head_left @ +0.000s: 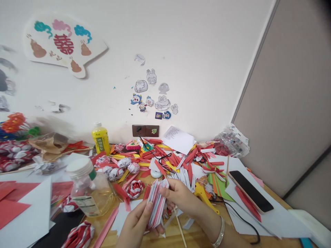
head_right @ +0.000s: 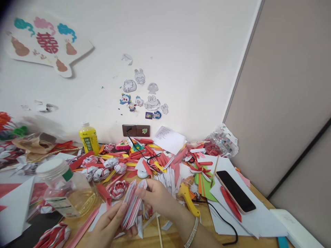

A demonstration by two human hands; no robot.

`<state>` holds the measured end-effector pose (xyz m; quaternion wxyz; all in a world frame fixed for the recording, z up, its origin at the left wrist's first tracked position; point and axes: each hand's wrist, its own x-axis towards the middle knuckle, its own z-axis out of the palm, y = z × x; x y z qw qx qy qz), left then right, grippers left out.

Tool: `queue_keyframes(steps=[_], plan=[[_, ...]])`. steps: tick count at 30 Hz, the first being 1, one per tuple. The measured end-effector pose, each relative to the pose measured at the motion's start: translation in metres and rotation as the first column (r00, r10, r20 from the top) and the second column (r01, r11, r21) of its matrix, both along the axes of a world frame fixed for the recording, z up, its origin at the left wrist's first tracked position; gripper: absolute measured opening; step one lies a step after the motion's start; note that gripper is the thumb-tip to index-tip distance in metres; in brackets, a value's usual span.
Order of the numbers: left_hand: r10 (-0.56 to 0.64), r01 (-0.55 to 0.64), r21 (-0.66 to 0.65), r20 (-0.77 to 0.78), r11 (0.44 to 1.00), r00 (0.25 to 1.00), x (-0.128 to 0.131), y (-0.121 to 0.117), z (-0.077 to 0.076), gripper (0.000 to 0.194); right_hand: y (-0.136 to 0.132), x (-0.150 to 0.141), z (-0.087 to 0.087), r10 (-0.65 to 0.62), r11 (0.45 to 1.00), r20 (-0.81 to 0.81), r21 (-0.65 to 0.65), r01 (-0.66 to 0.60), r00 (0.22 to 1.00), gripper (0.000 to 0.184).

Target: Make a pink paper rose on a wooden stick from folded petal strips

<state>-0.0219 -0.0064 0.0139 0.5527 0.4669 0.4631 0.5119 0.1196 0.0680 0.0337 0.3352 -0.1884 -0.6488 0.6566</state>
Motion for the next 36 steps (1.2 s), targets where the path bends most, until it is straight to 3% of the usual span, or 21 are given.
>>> queue_keyframes(steps=[9, 17, 23, 27, 30, 34, 36], plan=[[0.014, -0.014, 0.002, 0.011, 1.0, 1.0, 0.003, -0.002, 0.009, 0.042, -0.006, 0.0, 0.012, -0.008, 0.998, 0.059, 0.06, 0.005, 0.998, 0.032], [-0.008, 0.021, -0.108, 0.118, 0.994, 0.993, 0.004, 0.003, 0.001, 0.048, -0.01, 0.001, 0.022, -0.067, 0.977, 0.063, 0.209, 0.052, 0.996, 0.028], [-0.032, 0.032, -0.007, -0.022, 0.999, 0.999, 0.001, 0.004, -0.006, 0.043, -0.015, 0.0, 0.029, -0.132, 0.968, 0.115, 0.23, 0.102, 0.985, 0.02], [-0.038, 0.034, -0.046, -0.084, 0.998, 0.996, 0.003, 0.002, -0.005, 0.05, -0.02, 0.001, 0.031, -0.196, 0.963, 0.18, 0.222, 0.154, 0.964, 0.017], [0.042, -0.036, 0.033, -0.22, 0.999, 0.975, 0.007, -0.003, -0.003, 0.049, -0.022, 0.001, 0.033, -0.218, 0.948, 0.191, 0.275, 0.161, 0.957, 0.014], [0.309, -0.259, 0.199, -0.287, 0.945, 0.907, 0.012, -0.011, -0.004, 0.044, -0.022, -0.002, 0.03, -0.246, 0.933, 0.136, 0.302, 0.197, 0.96, 0.019], [0.315, -0.269, 0.189, -0.288, 0.945, 0.905, 0.012, -0.012, -0.005, 0.045, -0.021, -0.003, 0.027, -0.224, 0.945, 0.114, 0.269, 0.187, 0.968, 0.023]])
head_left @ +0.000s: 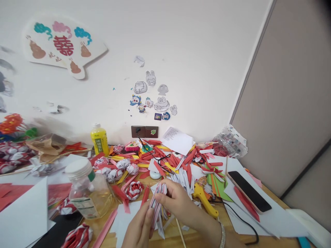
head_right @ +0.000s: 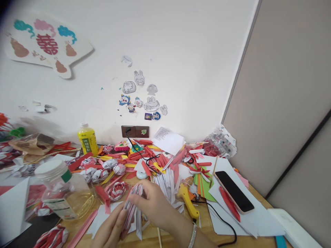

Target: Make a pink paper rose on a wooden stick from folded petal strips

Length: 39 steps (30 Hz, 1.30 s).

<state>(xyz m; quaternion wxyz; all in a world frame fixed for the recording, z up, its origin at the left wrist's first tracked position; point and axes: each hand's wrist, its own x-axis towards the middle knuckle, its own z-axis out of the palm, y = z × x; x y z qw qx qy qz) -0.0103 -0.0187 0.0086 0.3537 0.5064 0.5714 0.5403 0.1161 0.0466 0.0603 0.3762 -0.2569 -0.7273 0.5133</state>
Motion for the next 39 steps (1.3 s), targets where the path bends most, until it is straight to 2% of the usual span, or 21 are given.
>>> queue_keyframes(steps=[3, 7, 9, 14, 20, 23, 28, 31, 35, 39], plan=[[-0.027, 0.027, -0.038, 0.003, 0.999, 1.0, -0.003, 0.001, 0.0, 0.042, 0.001, -0.002, -0.006, 0.009, 0.999, -0.011, -0.046, -0.01, 1.0, 0.029], [0.04, -0.033, -0.082, 0.081, 0.996, 0.996, -0.005, 0.003, 0.004, 0.044, 0.003, -0.003, -0.011, -0.033, 0.998, 0.011, -0.046, 0.034, 0.999, 0.03], [0.006, 0.001, -0.088, 0.077, 0.996, 0.997, -0.006, 0.003, 0.005, 0.042, 0.003, -0.002, -0.01, 0.0, 0.998, -0.015, -0.056, -0.001, 1.0, 0.029], [-0.067, 0.062, -0.084, -0.057, 0.995, 0.996, -0.011, 0.004, 0.003, 0.04, 0.001, -0.002, -0.005, 0.057, 0.994, -0.063, -0.091, -0.063, 0.996, 0.029], [-0.174, 0.169, -0.063, -0.101, 0.984, 0.98, -0.013, 0.007, 0.008, 0.034, 0.006, -0.007, -0.019, 0.03, 0.969, -0.144, -0.24, -0.064, 0.989, 0.032], [-0.161, 0.158, -0.029, -0.15, 0.987, 0.976, -0.012, 0.007, 0.012, 0.034, 0.008, -0.008, -0.023, 0.01, 0.969, -0.129, -0.244, -0.042, 0.992, 0.035], [-0.093, 0.097, 0.012, -0.19, 0.995, 0.977, -0.009, 0.001, 0.015, 0.031, 0.005, -0.008, -0.02, 0.008, 0.981, -0.063, -0.195, -0.02, 0.998, 0.031], [-0.09, 0.106, 0.058, -0.229, 0.993, 0.969, -0.007, -0.002, 0.01, 0.035, 0.004, -0.009, -0.019, -0.014, 0.976, -0.077, -0.219, -0.003, 0.997, 0.032], [-0.092, 0.114, 0.034, -0.391, 0.993, 0.916, -0.009, 0.001, -0.001, 0.043, 0.002, -0.011, -0.02, -0.057, 0.963, -0.077, -0.266, 0.035, 0.995, 0.034], [-0.07, 0.086, 0.024, -0.397, 0.996, 0.915, -0.007, 0.003, -0.001, 0.026, 0.0, -0.012, -0.02, -0.084, 0.95, -0.037, -0.303, 0.069, 0.996, 0.037]])
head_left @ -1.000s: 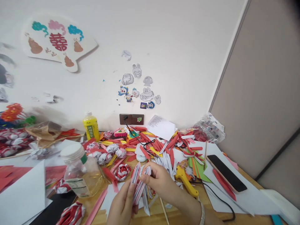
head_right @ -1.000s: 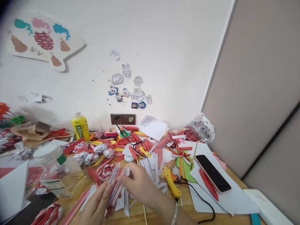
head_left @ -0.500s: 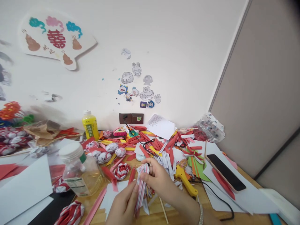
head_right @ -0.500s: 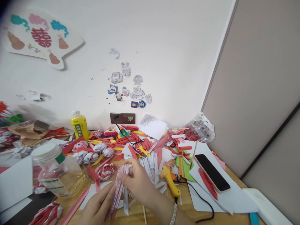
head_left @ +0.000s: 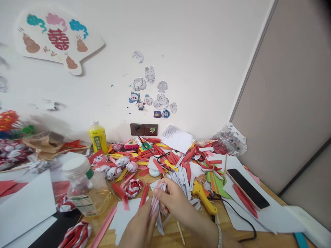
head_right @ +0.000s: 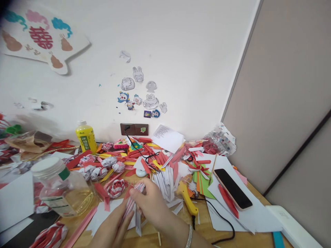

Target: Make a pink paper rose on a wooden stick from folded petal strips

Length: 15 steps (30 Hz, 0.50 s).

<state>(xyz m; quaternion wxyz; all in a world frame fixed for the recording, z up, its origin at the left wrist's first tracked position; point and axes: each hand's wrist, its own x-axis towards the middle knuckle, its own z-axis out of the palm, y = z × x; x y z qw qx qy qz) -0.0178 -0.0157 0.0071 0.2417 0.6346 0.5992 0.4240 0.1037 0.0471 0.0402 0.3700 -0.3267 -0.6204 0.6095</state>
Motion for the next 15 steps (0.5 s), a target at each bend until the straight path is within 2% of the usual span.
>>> queue_keyframes(steps=[3, 5, 8, 10, 12, 15], plan=[[-0.043, 0.043, 0.006, 0.101, 0.999, 0.994, 0.004, -0.001, 0.007, 0.024, 0.002, 0.003, 0.003, 0.035, 0.999, 0.02, -0.024, -0.034, 0.999, 0.039], [-0.061, 0.07, -0.026, 0.257, 0.997, 0.965, 0.006, -0.002, 0.009, 0.027, 0.004, 0.007, 0.006, 0.047, 0.999, 0.059, 0.019, -0.048, 0.997, 0.038], [-0.045, 0.153, -0.164, 0.527, 0.975, 0.848, 0.009, -0.001, 0.005, 0.038, 0.009, 0.012, 0.008, 0.117, 0.991, 0.084, 0.061, -0.123, 0.99, 0.036], [-0.007, 0.219, -0.26, 0.628, 0.94, 0.778, 0.01, 0.0, 0.001, 0.044, 0.01, 0.012, 0.008, 0.147, 0.987, 0.091, 0.045, -0.151, 0.985, 0.032], [0.011, 0.243, -0.308, 0.639, 0.92, 0.769, 0.01, 0.0, 0.001, 0.049, 0.01, 0.009, 0.007, 0.075, 0.995, 0.122, 0.058, -0.082, 0.99, 0.027], [-0.039, 0.167, -0.228, 0.48, 0.959, 0.876, 0.008, 0.0, 0.003, 0.047, 0.006, 0.003, 0.005, -0.107, 0.985, 0.183, 0.154, 0.079, 0.977, 0.021]])
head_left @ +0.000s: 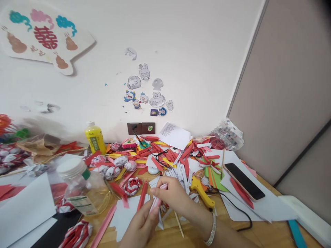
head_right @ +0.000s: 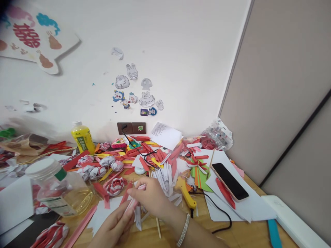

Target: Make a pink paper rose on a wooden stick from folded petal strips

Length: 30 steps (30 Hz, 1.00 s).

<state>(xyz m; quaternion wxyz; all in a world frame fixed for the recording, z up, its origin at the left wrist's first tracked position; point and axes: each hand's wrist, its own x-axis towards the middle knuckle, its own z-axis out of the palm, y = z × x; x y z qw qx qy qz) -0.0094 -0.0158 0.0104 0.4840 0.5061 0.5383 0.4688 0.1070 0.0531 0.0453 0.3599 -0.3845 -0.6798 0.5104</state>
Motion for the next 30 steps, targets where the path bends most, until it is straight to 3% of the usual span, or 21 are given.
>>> queue_keyframes(steps=[3, 5, 10, 13, 16, 18, 22, 24, 27, 30], plan=[[0.105, -0.066, 0.178, -0.222, 0.982, 0.969, -0.003, 0.0, 0.0, 0.038, -0.003, -0.004, 0.0, -0.119, 0.99, 0.066, 0.082, 0.113, 0.991, 0.02], [0.136, -0.083, 0.2, -0.268, 0.976, 0.954, -0.005, 0.001, -0.001, 0.03, -0.004, -0.006, -0.001, -0.149, 0.986, 0.092, 0.095, 0.14, 0.985, 0.02], [0.122, -0.078, 0.18, -0.251, 0.981, 0.96, -0.004, 0.001, 0.0, 0.022, -0.003, -0.004, -0.004, -0.044, 0.999, 0.059, 0.021, 0.043, 0.997, 0.019], [0.102, -0.096, 0.066, -0.092, 0.993, 0.991, -0.001, 0.0, 0.002, 0.029, 0.0, 0.0, 0.0, 0.038, 0.998, 0.057, 0.048, -0.041, 0.998, 0.021], [-0.029, 0.061, -0.148, 0.208, 0.987, 0.978, 0.002, -0.001, 0.001, 0.043, 0.001, 0.003, 0.006, 0.11, 0.991, 0.082, 0.068, -0.116, 0.99, 0.017], [-0.061, 0.11, -0.174, 0.264, 0.979, 0.962, 0.003, -0.001, 0.001, 0.043, 0.0, 0.003, 0.01, 0.07, 0.994, 0.13, 0.072, -0.08, 0.989, 0.016], [0.051, -0.049, 0.041, -0.056, 0.998, 0.997, 0.004, -0.001, 0.004, 0.031, -0.002, -0.001, 0.009, -0.093, 0.995, 0.217, 0.049, 0.084, 0.972, 0.017], [0.04, -0.007, 0.146, -0.223, 0.989, 0.974, 0.003, 0.0, 0.005, 0.029, -0.002, -0.003, 0.006, -0.127, 0.992, 0.227, 0.031, 0.123, 0.966, 0.016], [0.038, 0.025, 0.198, -0.306, 0.98, 0.951, 0.002, 0.002, 0.006, 0.033, 0.0, -0.004, 0.001, -0.134, 0.991, 0.221, 0.03, 0.131, 0.966, 0.013], [0.098, -0.026, 0.223, -0.314, 0.974, 0.944, 0.004, 0.001, 0.009, 0.037, 0.001, -0.003, -0.001, -0.114, 0.993, 0.201, 0.044, 0.107, 0.973, 0.009]])
